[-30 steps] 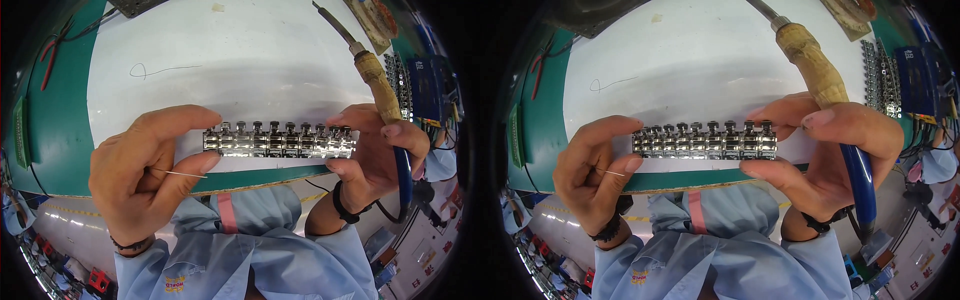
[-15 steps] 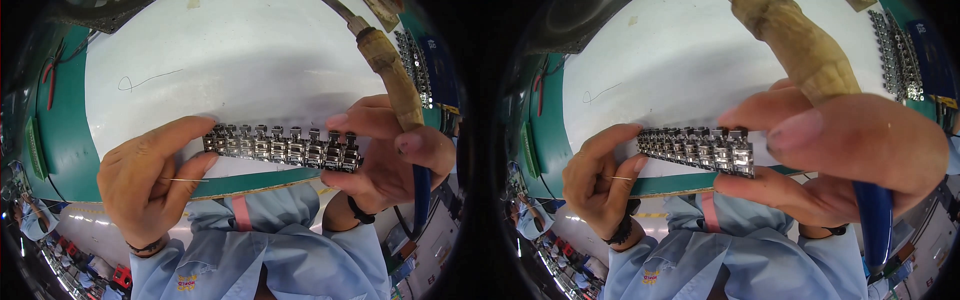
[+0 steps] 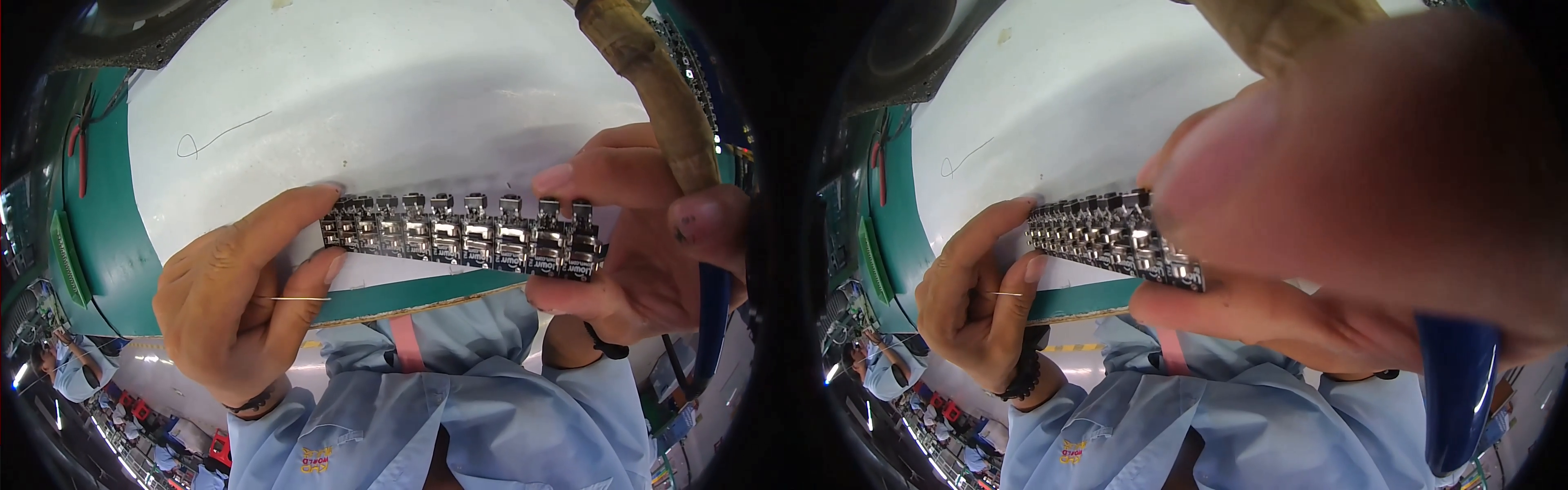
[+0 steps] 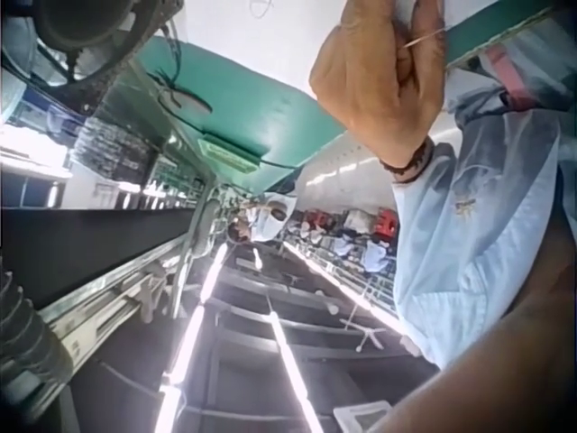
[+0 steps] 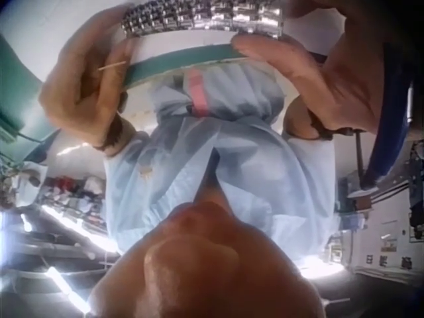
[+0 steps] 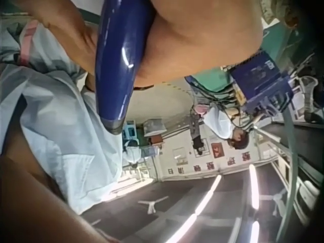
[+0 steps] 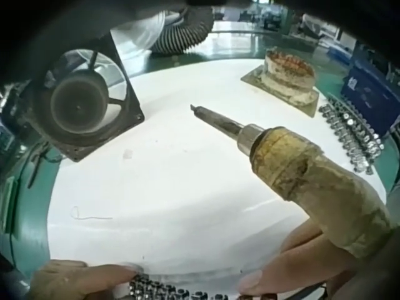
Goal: Soldering wire connections to a terminal block component.
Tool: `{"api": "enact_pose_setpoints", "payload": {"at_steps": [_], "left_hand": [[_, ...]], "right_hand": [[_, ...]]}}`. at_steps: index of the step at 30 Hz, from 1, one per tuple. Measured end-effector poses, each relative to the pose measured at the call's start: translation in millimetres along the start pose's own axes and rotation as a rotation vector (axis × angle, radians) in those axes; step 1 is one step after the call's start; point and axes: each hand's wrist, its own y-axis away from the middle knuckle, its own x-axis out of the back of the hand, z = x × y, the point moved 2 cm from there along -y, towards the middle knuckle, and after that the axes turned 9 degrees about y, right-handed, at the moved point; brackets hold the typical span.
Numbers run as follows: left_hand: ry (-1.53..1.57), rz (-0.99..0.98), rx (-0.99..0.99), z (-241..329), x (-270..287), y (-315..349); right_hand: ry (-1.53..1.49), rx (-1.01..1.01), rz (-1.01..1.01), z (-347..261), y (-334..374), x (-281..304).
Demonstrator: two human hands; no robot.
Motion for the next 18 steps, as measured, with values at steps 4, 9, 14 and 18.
{"api": "enact_pose_setpoints", "payload": {"at_steps": [4,9,14,18], "left_hand": [[-0.071,-0.002,0.051,8.3,5.2,0.6],[-0.074,-0.003,0.083,10.0,1.6,-0.7],[-0.086,0.010,0.066,11.7,0.9,-2.0],[-0.086,-0.029,0.083,9.6,-0.9,-5.3]], "right_hand": [[-0.008,0.001,0.000,1.0,23.3,17.2],[-0.001,-0.015,0.002,1.5,25.9,19.4],[0.002,-0.020,0.003,3.1,28.5,18.9],[0.004,-0.012,-0.011,7.9,38.7,24.6]]}}
